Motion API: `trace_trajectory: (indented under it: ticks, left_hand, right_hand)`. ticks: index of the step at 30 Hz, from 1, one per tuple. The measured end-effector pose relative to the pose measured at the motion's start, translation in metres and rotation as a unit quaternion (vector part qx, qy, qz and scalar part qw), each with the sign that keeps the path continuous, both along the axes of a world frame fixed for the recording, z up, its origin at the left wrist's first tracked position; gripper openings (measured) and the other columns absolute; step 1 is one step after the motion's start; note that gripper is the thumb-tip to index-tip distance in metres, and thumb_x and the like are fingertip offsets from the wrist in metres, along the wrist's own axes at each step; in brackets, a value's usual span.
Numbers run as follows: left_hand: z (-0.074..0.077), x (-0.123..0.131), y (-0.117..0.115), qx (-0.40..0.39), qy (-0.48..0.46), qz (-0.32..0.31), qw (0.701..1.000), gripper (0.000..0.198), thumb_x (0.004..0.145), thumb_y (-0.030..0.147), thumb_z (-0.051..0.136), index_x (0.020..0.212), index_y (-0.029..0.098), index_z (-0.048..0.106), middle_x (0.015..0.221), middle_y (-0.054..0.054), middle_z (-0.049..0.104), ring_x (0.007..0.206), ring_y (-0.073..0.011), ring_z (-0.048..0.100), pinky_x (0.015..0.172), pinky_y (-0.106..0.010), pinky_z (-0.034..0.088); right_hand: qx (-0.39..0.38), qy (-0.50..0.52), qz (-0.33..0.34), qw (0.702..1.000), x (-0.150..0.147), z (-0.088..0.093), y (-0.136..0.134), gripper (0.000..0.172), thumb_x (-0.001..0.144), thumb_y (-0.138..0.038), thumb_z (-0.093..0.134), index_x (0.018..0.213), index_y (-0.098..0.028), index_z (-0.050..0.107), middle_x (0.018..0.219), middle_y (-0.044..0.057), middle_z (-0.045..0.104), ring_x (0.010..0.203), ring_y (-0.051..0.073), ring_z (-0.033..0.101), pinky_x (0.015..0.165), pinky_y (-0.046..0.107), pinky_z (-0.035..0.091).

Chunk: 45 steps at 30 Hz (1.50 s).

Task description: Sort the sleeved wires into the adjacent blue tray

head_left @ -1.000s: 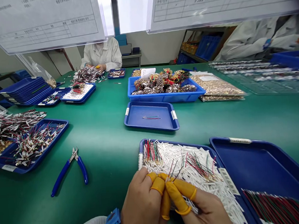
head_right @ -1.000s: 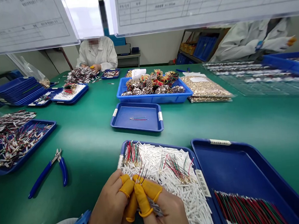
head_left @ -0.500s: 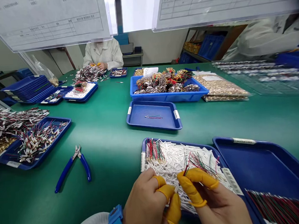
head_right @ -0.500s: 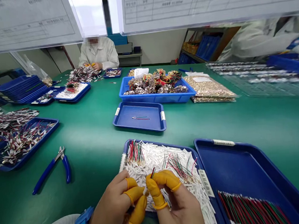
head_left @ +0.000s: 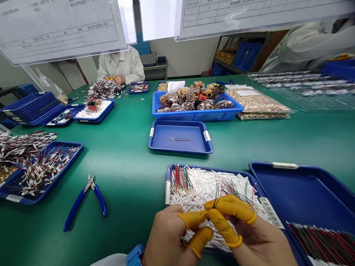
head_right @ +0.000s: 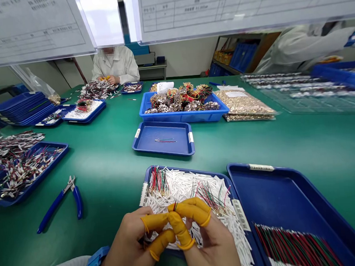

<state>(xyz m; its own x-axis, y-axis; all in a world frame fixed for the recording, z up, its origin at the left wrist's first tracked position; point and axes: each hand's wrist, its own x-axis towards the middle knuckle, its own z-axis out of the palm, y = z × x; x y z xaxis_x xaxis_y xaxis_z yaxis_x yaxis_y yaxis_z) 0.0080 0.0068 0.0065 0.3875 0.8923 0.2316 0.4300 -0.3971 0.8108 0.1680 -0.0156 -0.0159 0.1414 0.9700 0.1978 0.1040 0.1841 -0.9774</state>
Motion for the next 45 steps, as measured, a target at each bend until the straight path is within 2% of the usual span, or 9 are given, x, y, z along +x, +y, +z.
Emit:
trace_trajectory:
  ticks: [6, 10, 18, 23, 26, 30, 36, 40, 45]
  left_hand:
    - [0.003, 0.000, 0.002, 0.035, -0.023, -0.024, 0.999, 0.041, 0.092, 0.045, 0.048, 0.070, 0.015, 0.066, 0.062, -0.005, 0.057, 0.061, -0.0178, 0.053, 0.053, -0.026, 0.040]
    - [-0.002, -0.001, 0.004, 0.074, -0.006, -0.052, 0.996, 0.044, 0.095, 0.032, 0.044, 0.056, 0.016, 0.056, 0.051, 0.000, 0.047, 0.049, -0.0121, 0.047, 0.044, -0.022, 0.032]
    - [-0.005, -0.006, 0.002, 0.083, -0.011, -0.109, 0.990, 0.030, 0.090, 0.019, 0.048, 0.064, 0.017, 0.062, 0.056, 0.000, 0.049, 0.050, -0.0116, 0.048, 0.045, -0.020, 0.034]
    - [-0.002, -0.009, 0.003, 0.119, -0.047, -0.102, 0.987, 0.024, 0.087, 0.043, 0.059, 0.091, 0.021, 0.070, 0.062, -0.002, 0.060, 0.062, -0.0175, 0.052, 0.053, -0.025, 0.046]
    - [0.001, -0.010, 0.004, 0.129, -0.061, -0.070, 0.987, 0.018, 0.089, 0.035, 0.059, 0.098, 0.023, 0.069, 0.065, -0.001, 0.061, 0.062, -0.0168, 0.053, 0.054, -0.026, 0.048]
    - [0.003, -0.010, 0.005, 0.148, -0.055, -0.062, 0.985, 0.015, 0.084, 0.020, 0.064, 0.099, 0.022, 0.067, 0.067, -0.001, 0.062, 0.059, -0.0153, 0.054, 0.051, -0.023, 0.049]
    - [-0.001, -0.011, 0.007, 0.160, -0.046, -0.063, 0.984, 0.022, 0.083, 0.013, 0.061, 0.102, 0.022, 0.065, 0.068, -0.001, 0.061, 0.062, -0.0162, 0.055, 0.051, -0.023, 0.049]
    - [-0.003, -0.011, 0.007, 0.164, -0.046, -0.063, 0.983, 0.026, 0.083, 0.012, 0.061, 0.107, 0.022, 0.064, 0.067, -0.001, 0.059, 0.061, -0.0158, 0.053, 0.051, -0.023, 0.048]
    - [-0.005, -0.009, 0.006, 0.157, -0.041, -0.052, 0.985, 0.019, 0.084, 0.011, 0.060, 0.101, 0.020, 0.064, 0.068, -0.001, 0.061, 0.064, -0.0163, 0.052, 0.054, -0.024, 0.048]
  right_hand:
    - [-0.013, 0.016, 0.004, 1.000, -0.005, 0.002, -0.001, 0.020, 0.077, -0.019, 0.069, 0.091, -0.033, 0.072, 0.082, 0.000, 0.070, 0.075, 0.019, 0.066, 0.069, 0.028, 0.054]
    - [0.017, 0.016, -0.035, 0.999, -0.015, 0.005, -0.002, 0.011, 0.079, -0.019, 0.065, 0.083, -0.028, 0.068, 0.081, 0.001, 0.067, 0.071, 0.018, 0.062, 0.064, 0.028, 0.050]
    - [0.025, -0.031, -0.102, 0.994, -0.027, 0.022, -0.005, 0.012, 0.080, -0.026, 0.063, 0.069, -0.022, 0.060, 0.066, 0.000, 0.057, 0.063, 0.017, 0.055, 0.060, 0.030, 0.048]
    - [-0.082, -0.176, -0.140, 0.971, 0.052, 0.054, -0.025, 0.013, 0.076, -0.034, 0.065, 0.083, -0.023, 0.068, 0.081, 0.005, 0.068, 0.072, 0.022, 0.063, 0.067, 0.033, 0.052]
    - [-0.160, -0.339, -0.189, 0.908, 0.113, 0.059, -0.038, 0.014, 0.073, -0.034, 0.061, 0.070, -0.023, 0.069, 0.066, 0.004, 0.066, 0.054, 0.021, 0.059, 0.048, 0.032, 0.048]
    - [-0.216, -0.449, -0.175, 0.849, 0.146, 0.048, -0.039, 0.018, 0.069, -0.027, 0.056, 0.069, -0.023, 0.073, 0.072, 0.008, 0.072, 0.058, 0.026, 0.064, 0.049, 0.036, 0.050]
    - [-0.210, -0.475, -0.134, 0.844, 0.140, 0.034, -0.034, 0.023, 0.074, -0.027, 0.055, 0.059, -0.023, 0.072, 0.066, 0.009, 0.071, 0.060, 0.027, 0.068, 0.050, 0.037, 0.053]
    - [-0.220, -0.486, -0.155, 0.832, 0.143, 0.037, -0.035, 0.018, 0.072, -0.027, 0.058, 0.068, -0.022, 0.075, 0.071, 0.009, 0.073, 0.064, 0.029, 0.069, 0.052, 0.038, 0.054]
    - [-0.192, -0.497, -0.148, 0.833, 0.107, 0.047, -0.011, 0.022, 0.075, -0.021, 0.052, 0.078, -0.018, 0.074, 0.081, 0.011, 0.073, 0.073, 0.029, 0.069, 0.058, 0.039, 0.055]
